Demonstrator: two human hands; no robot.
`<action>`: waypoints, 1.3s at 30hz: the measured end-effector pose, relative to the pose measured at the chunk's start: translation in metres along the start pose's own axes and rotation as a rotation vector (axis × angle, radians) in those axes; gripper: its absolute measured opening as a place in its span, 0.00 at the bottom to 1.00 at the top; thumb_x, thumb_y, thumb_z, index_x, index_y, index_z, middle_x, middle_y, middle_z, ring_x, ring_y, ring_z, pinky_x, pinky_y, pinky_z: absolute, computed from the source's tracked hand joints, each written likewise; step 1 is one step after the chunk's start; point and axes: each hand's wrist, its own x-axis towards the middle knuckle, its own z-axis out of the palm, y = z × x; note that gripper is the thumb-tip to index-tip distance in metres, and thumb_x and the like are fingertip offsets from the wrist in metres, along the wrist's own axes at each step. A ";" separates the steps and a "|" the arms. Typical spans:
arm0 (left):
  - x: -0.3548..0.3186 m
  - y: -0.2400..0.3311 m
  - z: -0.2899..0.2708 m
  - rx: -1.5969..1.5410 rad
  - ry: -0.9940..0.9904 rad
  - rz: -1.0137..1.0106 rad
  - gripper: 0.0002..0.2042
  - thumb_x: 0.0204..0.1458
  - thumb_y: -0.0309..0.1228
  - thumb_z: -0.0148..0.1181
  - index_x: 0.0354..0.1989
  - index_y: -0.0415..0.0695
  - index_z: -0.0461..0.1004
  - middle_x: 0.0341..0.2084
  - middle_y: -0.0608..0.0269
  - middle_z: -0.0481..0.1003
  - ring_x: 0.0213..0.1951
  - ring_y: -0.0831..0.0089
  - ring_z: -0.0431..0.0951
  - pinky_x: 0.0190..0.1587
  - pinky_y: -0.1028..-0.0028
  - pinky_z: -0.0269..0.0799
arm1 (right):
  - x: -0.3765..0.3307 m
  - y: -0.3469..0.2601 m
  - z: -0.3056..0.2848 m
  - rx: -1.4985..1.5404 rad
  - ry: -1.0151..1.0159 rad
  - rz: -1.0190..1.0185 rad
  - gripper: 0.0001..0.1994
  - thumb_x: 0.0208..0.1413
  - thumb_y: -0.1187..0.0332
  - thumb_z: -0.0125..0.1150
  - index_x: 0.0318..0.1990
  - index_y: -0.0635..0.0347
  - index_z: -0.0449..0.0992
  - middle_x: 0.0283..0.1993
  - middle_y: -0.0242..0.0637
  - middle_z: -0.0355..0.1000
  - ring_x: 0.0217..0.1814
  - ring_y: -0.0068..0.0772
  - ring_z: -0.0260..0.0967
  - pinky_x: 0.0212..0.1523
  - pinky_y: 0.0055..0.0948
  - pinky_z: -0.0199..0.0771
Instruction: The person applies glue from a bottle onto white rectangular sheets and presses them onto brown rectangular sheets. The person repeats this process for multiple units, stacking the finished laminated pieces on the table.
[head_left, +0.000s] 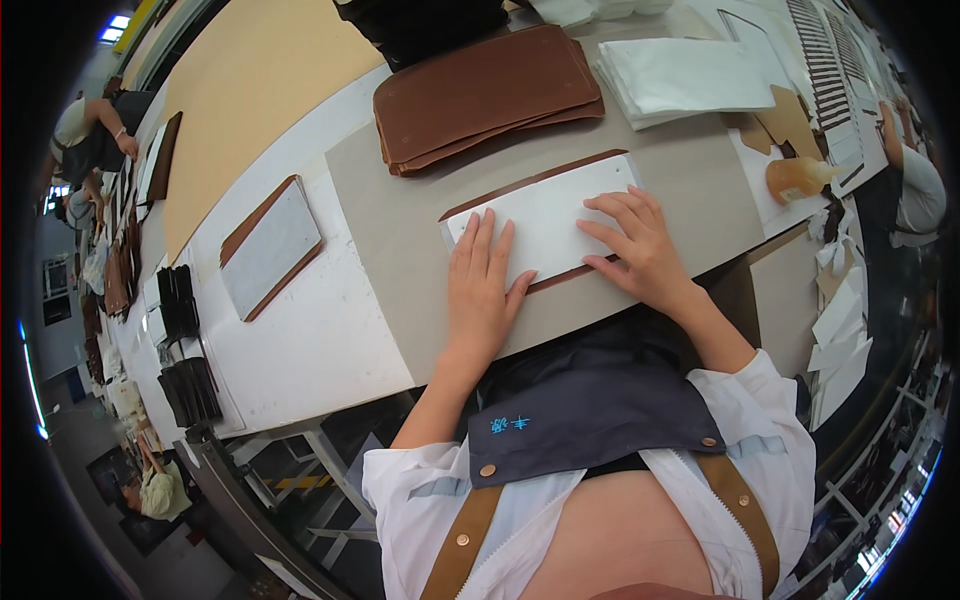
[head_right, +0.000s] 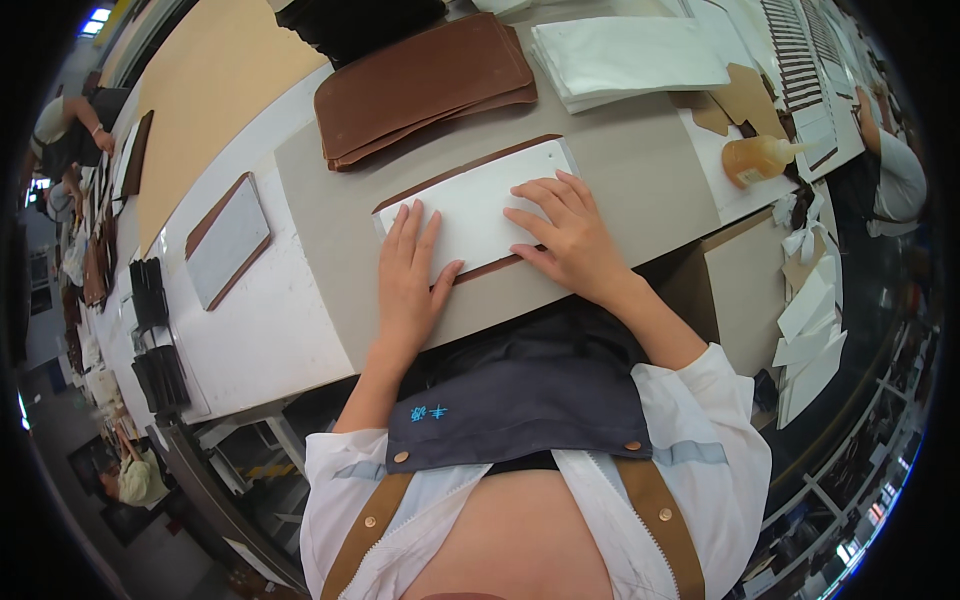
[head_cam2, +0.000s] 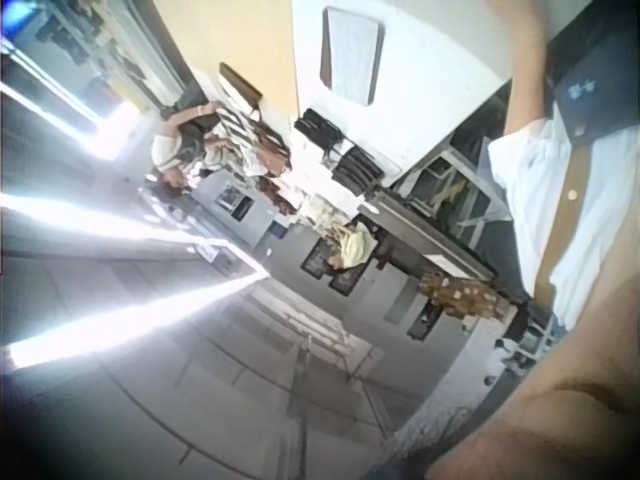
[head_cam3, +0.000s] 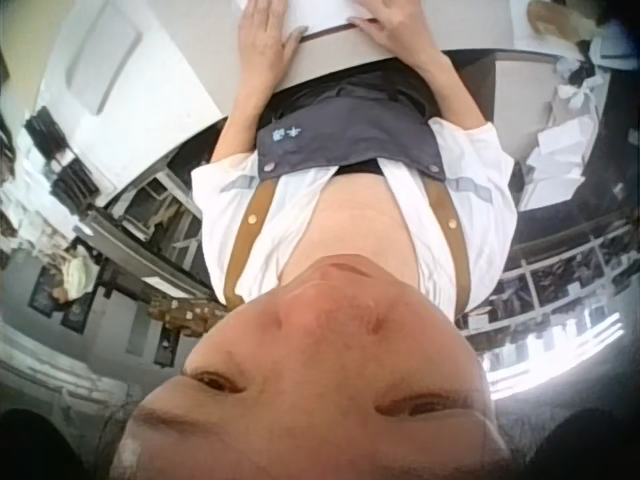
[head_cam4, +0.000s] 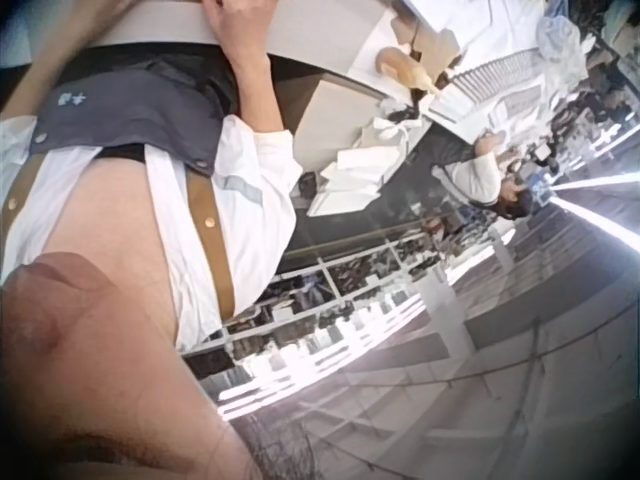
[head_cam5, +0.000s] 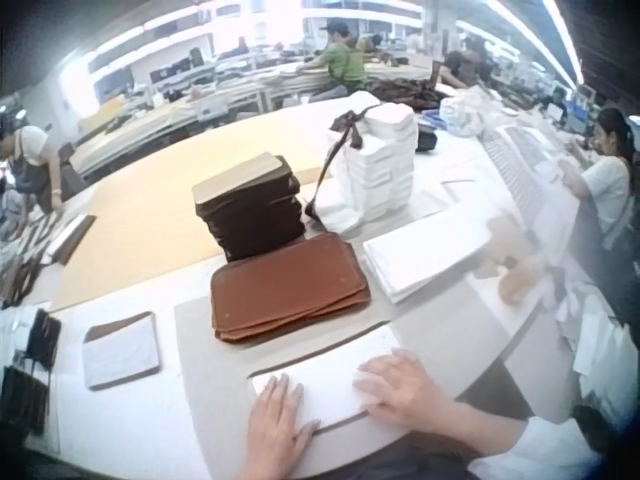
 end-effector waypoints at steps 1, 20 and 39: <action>0.000 0.001 0.002 0.011 -0.003 0.003 0.31 0.55 0.32 0.65 0.67 0.43 0.64 0.70 0.49 0.59 0.71 0.49 0.56 0.68 0.53 0.56 | 0.001 0.000 -0.002 -0.002 -0.013 -0.011 0.20 0.46 0.67 0.73 0.49 0.55 0.78 0.58 0.36 0.70 0.63 0.40 0.65 0.71 0.50 0.53; -0.004 0.005 0.011 0.105 -0.013 -0.007 0.27 0.58 0.34 0.60 0.68 0.49 0.65 0.71 0.48 0.55 0.72 0.47 0.52 0.70 0.50 0.50 | -0.011 0.008 0.000 -0.045 -0.039 -0.051 0.21 0.46 0.66 0.72 0.50 0.53 0.78 0.56 0.30 0.72 0.61 0.32 0.67 0.70 0.48 0.50; 0.010 0.031 0.022 0.083 -0.040 -0.029 0.27 0.59 0.33 0.57 0.69 0.48 0.63 0.72 0.45 0.51 0.75 0.45 0.44 0.72 0.46 0.39 | -0.050 0.036 -0.038 -0.069 0.158 0.237 0.19 0.55 0.81 0.54 0.54 0.56 0.76 0.58 0.36 0.73 0.65 0.36 0.67 0.71 0.46 0.52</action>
